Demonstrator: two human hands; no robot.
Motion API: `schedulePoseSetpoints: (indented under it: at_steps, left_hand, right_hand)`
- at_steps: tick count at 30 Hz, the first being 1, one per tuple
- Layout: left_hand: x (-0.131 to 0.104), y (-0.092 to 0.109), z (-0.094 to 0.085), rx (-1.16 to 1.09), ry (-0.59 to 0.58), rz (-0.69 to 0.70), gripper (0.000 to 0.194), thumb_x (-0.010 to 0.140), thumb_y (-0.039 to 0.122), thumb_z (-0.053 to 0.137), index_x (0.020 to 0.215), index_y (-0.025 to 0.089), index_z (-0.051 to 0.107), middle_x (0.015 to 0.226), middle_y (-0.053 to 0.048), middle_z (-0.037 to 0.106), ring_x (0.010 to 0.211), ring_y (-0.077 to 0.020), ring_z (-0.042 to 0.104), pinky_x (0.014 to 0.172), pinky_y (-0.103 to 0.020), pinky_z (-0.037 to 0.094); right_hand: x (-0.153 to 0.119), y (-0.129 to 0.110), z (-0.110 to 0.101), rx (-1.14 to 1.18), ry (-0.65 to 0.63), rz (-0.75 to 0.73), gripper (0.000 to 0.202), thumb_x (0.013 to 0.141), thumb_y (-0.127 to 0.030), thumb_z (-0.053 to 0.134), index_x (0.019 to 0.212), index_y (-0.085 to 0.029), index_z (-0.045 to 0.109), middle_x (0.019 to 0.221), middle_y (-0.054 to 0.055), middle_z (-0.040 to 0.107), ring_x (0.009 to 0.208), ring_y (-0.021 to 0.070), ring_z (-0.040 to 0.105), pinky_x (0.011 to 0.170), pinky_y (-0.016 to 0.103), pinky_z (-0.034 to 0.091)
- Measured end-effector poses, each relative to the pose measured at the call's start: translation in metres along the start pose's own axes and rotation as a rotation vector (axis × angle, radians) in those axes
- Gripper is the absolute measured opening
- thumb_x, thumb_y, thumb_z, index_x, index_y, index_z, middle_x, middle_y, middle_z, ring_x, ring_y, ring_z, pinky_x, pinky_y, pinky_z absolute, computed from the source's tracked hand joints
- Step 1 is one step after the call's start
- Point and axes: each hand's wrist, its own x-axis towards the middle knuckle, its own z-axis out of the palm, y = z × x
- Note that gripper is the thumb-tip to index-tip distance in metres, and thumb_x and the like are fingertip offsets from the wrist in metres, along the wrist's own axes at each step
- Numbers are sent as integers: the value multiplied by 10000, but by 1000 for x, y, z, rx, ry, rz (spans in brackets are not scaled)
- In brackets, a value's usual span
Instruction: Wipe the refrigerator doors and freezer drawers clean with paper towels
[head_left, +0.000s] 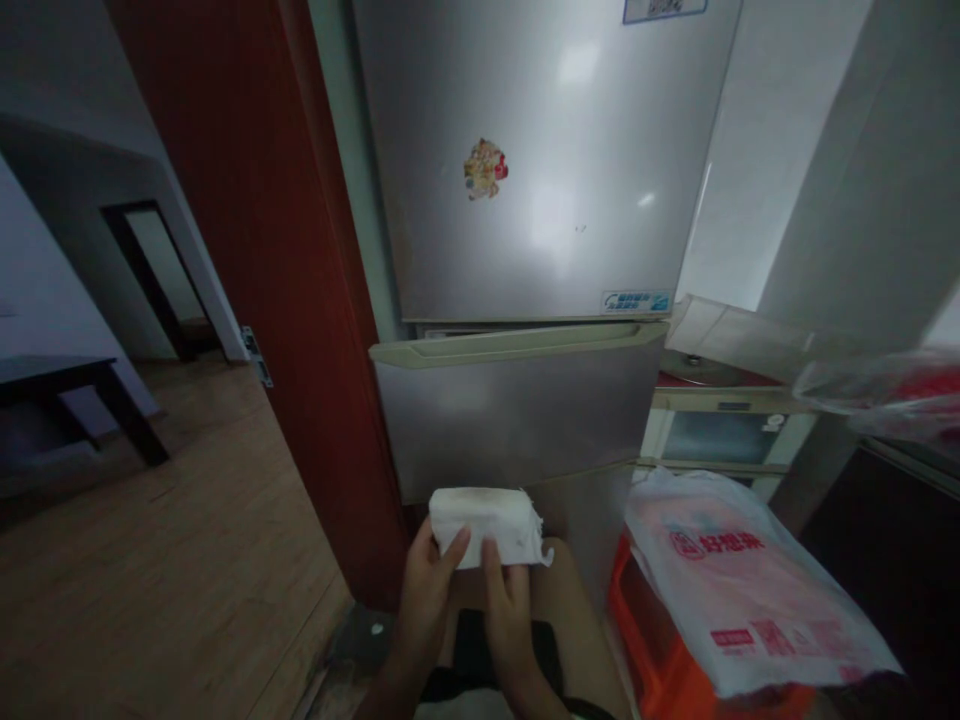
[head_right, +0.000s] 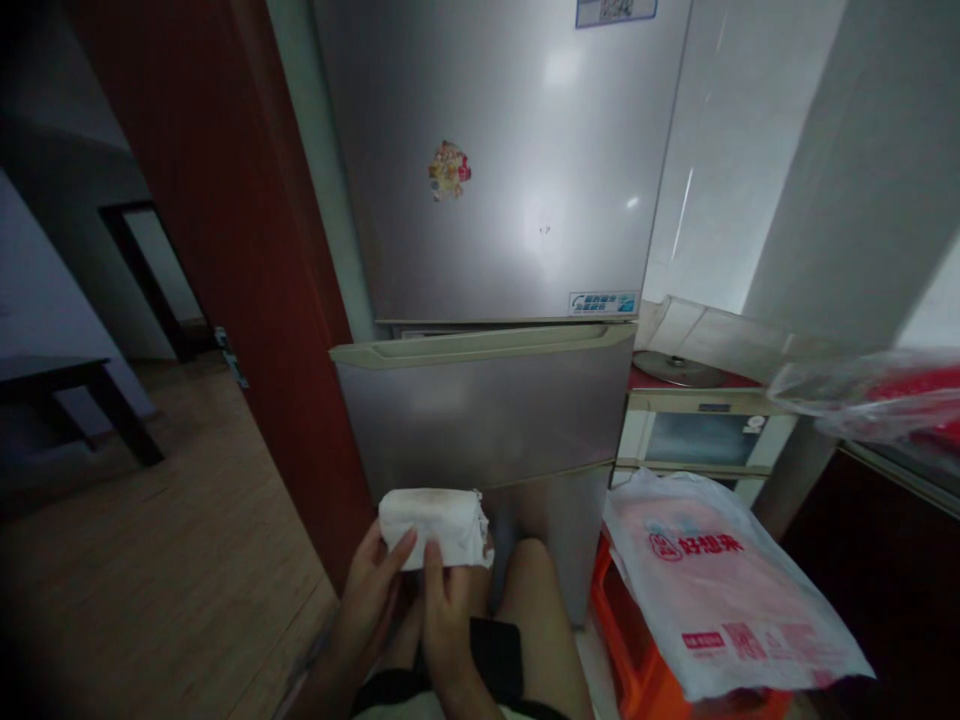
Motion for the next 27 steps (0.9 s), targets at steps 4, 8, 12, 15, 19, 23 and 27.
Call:
schedulePoseSetpoints:
  at_steps: [4,8,12,15,19,23,27]
  left_hand:
    - [43,-3,-26,200,74,225,451,793,481,716,1138,204,628,1291,-111,631,1267,-268,551,1090,-415,410]
    - [117,28,-53,307,324,544,549,794,521,696,1219,205,553,1400,-133,523,1324,-264,492,1141,-422,352]
    - [180,52,-62,407,204,523,591,899,631,505,1317,212,497,1454,-130,496,1386,-254,429,1170,-430,307]
    - [201,53,-61,418,160,481,627,919,677,412,1314,201,514,1412,-145,544,1372,-262,456,1148,-447,346]
    - [196,50,-65,422,152,468,664,892,706,429,1316,204,522,1417,-146,543,1370,-283,462,1139,-460,366]
    - [165,50,-76,463,201,467,723,859,719,475,1364,202,495,1483,-143,482,1414,-302,400,1192,-475,272]
    - [118,59,-80,512,200,475,733,874,708,461,1409,208,475,1474,-143,494,1386,-323,436,1179,-521,289]
  right_hand:
    - [24,-12,-23,-14,266,-43,747,782,-691,584,1243,-104,625,1229,170,679,1285,305,532,1123,425,359]
    - [56,-25,-58,-15,362,-170,756,791,-641,601,1327,-109,565,1287,163,650,1265,300,546,1113,430,362]
    - [76,-25,-84,-22,422,-235,722,809,-597,605,1332,-101,563,1311,149,639,1255,288,556,1085,414,395]
    - [81,-15,-93,-22,439,-236,710,816,-597,594,1338,-117,561,1305,134,642,1224,282,574,1061,413,418]
    - [90,-7,-101,-46,429,-256,655,827,-600,578,1295,-142,593,1182,113,694,1180,275,594,1003,398,458]
    - [114,-20,-112,-61,470,-312,633,827,-616,562,1247,-144,599,1201,124,674,1158,269,603,1005,397,449]
    - [141,-58,-116,-81,523,-444,623,842,-619,522,1228,-132,571,1244,152,636,1134,259,603,974,390,455]
